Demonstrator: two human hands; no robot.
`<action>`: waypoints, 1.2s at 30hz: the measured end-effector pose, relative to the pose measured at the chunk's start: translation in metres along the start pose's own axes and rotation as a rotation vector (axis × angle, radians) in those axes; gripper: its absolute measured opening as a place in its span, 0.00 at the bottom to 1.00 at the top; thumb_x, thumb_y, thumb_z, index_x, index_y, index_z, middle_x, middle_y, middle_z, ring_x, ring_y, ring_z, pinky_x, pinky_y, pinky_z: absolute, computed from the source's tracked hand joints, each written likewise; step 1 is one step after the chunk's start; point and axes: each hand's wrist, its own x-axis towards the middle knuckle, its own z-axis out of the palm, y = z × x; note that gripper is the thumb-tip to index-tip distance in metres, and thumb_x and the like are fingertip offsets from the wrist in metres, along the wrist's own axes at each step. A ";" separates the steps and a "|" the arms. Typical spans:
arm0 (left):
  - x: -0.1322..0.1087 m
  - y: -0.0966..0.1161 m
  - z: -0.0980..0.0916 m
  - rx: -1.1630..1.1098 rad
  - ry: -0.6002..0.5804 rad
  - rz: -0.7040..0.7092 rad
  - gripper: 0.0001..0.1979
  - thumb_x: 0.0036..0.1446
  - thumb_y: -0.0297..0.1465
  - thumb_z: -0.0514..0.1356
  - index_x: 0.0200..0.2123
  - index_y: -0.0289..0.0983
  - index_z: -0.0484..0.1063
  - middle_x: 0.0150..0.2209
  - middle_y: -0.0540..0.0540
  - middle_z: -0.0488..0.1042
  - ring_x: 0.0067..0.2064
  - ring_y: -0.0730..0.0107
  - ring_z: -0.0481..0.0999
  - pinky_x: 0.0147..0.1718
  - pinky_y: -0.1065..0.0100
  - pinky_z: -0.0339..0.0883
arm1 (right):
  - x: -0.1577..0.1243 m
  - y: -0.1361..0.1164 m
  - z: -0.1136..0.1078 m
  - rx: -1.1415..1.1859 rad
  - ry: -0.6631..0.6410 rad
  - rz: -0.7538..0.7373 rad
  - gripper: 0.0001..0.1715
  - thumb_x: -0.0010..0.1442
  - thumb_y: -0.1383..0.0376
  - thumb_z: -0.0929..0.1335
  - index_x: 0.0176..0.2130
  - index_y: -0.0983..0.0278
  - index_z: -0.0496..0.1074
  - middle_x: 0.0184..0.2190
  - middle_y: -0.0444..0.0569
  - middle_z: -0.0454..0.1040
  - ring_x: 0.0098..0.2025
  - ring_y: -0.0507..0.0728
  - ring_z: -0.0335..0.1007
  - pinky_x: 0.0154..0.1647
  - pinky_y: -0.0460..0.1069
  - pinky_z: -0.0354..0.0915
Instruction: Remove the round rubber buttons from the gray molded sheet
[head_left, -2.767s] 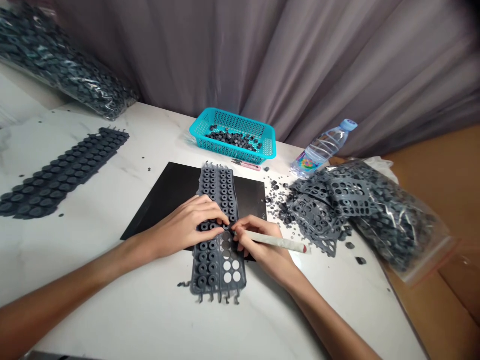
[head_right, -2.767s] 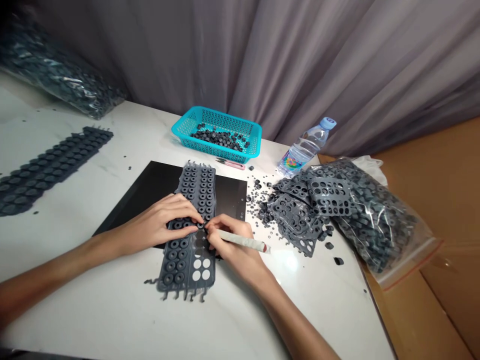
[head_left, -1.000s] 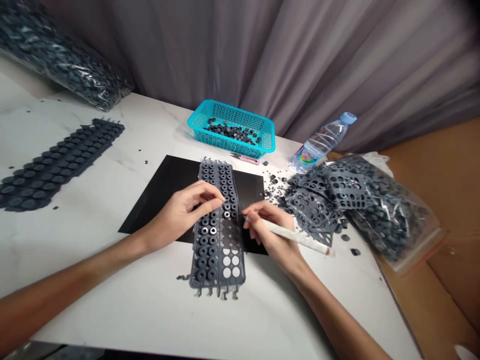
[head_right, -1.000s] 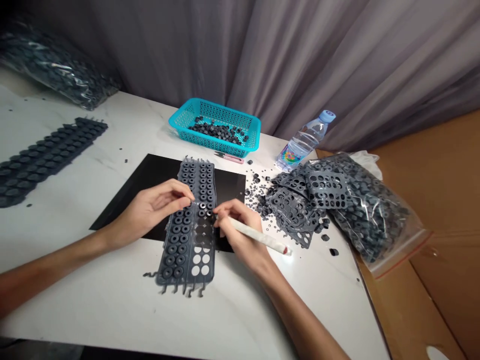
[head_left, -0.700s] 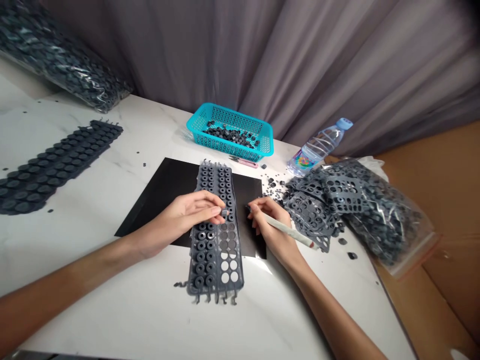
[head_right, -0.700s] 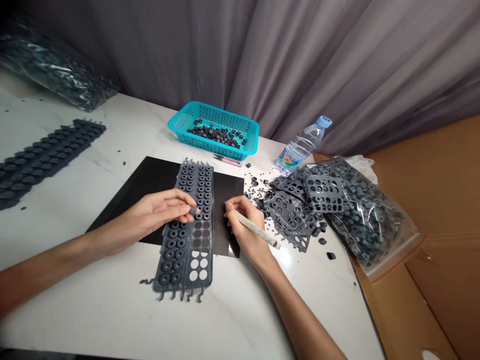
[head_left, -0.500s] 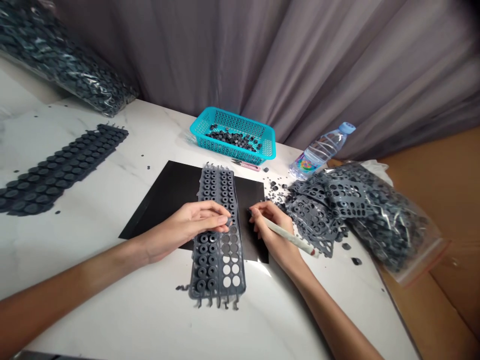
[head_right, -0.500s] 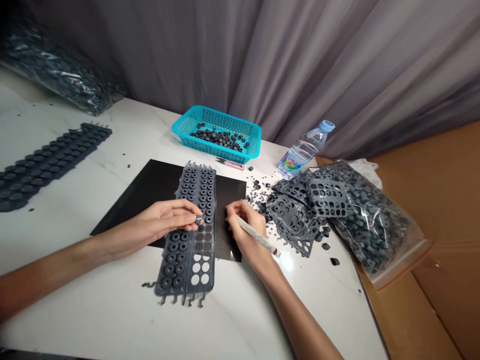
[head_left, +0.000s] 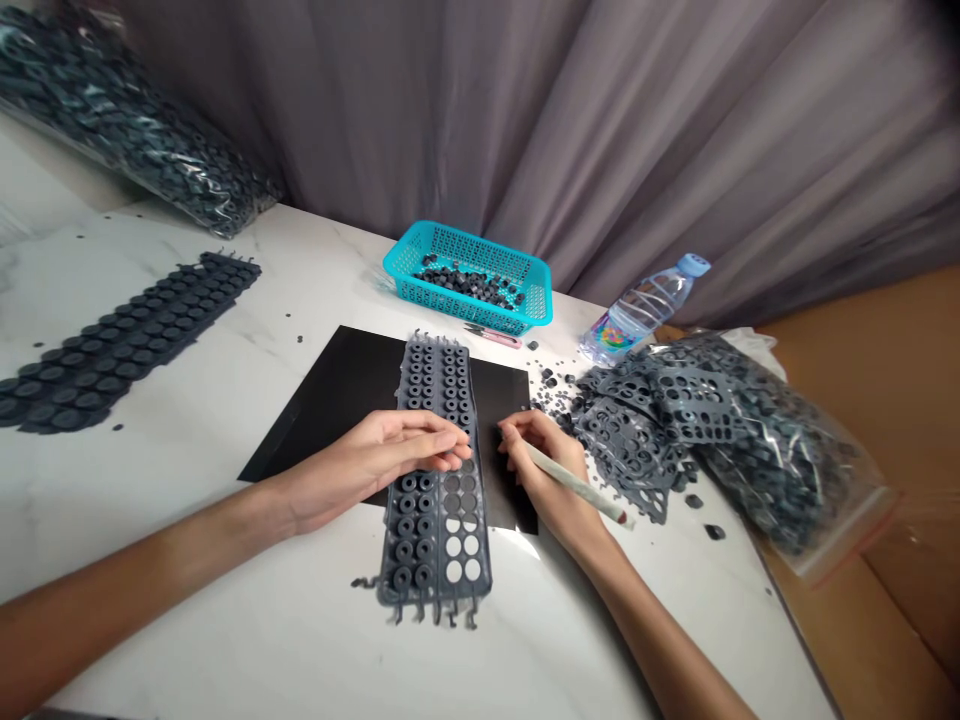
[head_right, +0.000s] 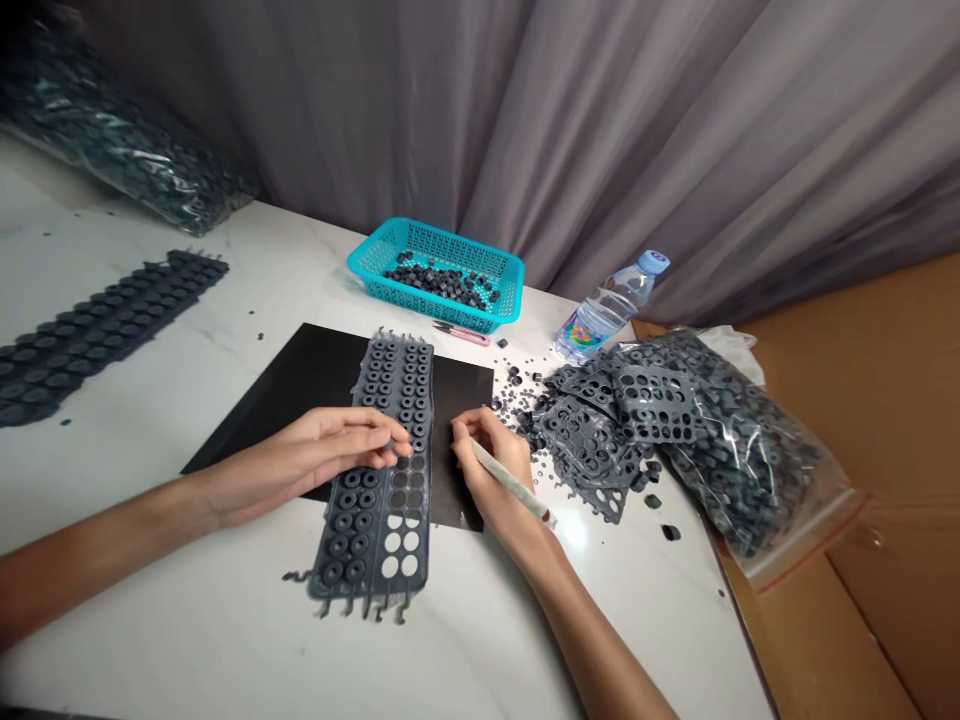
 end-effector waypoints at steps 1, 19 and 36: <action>0.000 0.000 0.000 -0.006 0.002 0.004 0.16 0.67 0.42 0.64 0.49 0.35 0.80 0.53 0.40 0.81 0.55 0.60 0.78 0.61 0.61 0.67 | 0.000 0.000 0.000 -0.004 0.000 -0.001 0.16 0.71 0.53 0.67 0.39 0.63 0.74 0.30 0.46 0.75 0.28 0.53 0.69 0.28 0.46 0.63; 0.004 -0.019 -0.001 0.377 0.002 0.162 0.15 0.62 0.37 0.68 0.51 0.41 0.77 0.48 0.48 0.82 0.54 0.63 0.81 0.59 0.63 0.73 | 0.000 0.000 -0.001 -0.030 -0.004 -0.022 0.15 0.71 0.54 0.67 0.40 0.63 0.74 0.31 0.46 0.77 0.29 0.53 0.71 0.29 0.46 0.64; 0.004 -0.016 -0.002 0.301 -0.016 0.113 0.16 0.62 0.40 0.68 0.50 0.39 0.76 0.47 0.45 0.84 0.54 0.60 0.82 0.60 0.60 0.72 | 0.000 0.000 0.001 -0.038 0.000 -0.005 0.15 0.70 0.54 0.68 0.39 0.63 0.74 0.29 0.46 0.75 0.28 0.53 0.70 0.28 0.46 0.63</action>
